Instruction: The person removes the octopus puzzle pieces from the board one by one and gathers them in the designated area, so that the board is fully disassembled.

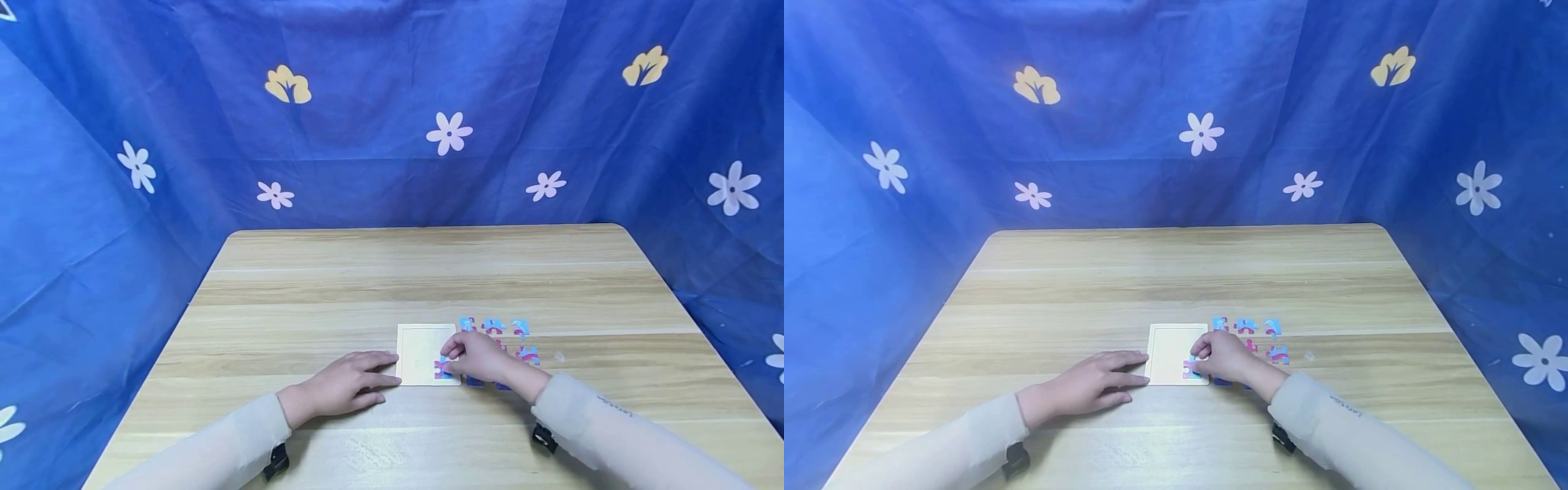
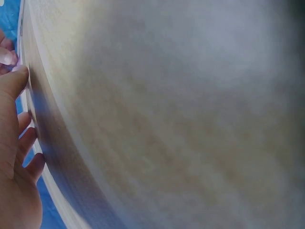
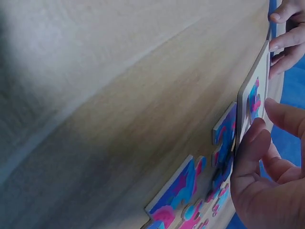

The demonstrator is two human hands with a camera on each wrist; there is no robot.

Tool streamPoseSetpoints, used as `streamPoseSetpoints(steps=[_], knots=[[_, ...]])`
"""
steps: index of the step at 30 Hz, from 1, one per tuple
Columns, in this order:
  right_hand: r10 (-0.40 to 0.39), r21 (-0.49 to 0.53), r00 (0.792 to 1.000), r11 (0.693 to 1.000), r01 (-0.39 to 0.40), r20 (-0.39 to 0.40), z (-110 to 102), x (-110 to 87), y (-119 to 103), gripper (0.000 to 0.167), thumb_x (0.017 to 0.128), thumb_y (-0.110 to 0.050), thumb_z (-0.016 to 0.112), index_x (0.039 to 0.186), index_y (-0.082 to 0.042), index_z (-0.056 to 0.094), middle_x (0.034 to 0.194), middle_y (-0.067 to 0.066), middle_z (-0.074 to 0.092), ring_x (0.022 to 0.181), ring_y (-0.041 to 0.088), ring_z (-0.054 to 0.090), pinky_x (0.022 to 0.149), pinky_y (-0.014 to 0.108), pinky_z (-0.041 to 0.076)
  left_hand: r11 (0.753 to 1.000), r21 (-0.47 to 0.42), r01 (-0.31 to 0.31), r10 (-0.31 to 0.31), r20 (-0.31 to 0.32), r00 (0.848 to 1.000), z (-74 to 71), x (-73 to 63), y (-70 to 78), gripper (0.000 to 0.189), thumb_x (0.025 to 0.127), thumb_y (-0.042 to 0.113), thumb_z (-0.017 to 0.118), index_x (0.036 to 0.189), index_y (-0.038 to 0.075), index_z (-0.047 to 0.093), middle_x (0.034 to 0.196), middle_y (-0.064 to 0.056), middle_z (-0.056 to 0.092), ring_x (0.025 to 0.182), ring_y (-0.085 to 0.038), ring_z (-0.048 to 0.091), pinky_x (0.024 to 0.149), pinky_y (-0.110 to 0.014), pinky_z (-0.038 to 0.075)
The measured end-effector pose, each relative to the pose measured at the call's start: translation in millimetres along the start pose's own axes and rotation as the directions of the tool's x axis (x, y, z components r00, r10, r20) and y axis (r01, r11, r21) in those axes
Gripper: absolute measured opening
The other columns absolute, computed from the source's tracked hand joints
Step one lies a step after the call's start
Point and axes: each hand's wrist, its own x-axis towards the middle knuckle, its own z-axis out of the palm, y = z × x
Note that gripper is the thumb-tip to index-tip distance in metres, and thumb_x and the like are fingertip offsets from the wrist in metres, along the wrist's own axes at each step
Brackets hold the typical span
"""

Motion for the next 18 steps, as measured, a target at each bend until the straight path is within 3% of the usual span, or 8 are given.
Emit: streamPoseSetpoints(steps=[6,18], knots=[[-0.062,0.018,0.998,0.998,0.062,0.014,-2.3,0.7,0.4,0.019,0.079,-0.008,0.076,0.094,-0.007,0.063,0.079,-0.003,0.059,0.073,0.011,0.056,0.069,0.027,0.048,1.000,-0.001,-0.011,0.011,-0.016,1.000,2.4,-0.5,-2.3,0.036,0.090,0.032,0.065,0.124,0.019,0.065,0.137,-0.013,0.050,0.126,-0.028,0.046,0.101,-0.045,0.040],[-0.109,0.058,0.993,0.993,0.106,0.039,-4.4,2.1,3.1,0.016,0.082,0.000,0.070,0.094,-0.007,0.062,0.077,-0.002,0.059,0.070,0.011,0.056,0.066,0.025,0.049,1.000,-0.002,-0.009,0.009,-0.010,1.000,3.3,-0.4,-3.9,0.036,0.090,0.032,0.064,0.124,0.019,0.065,0.138,-0.012,0.050,0.127,-0.029,0.046,0.101,-0.045,0.040]])
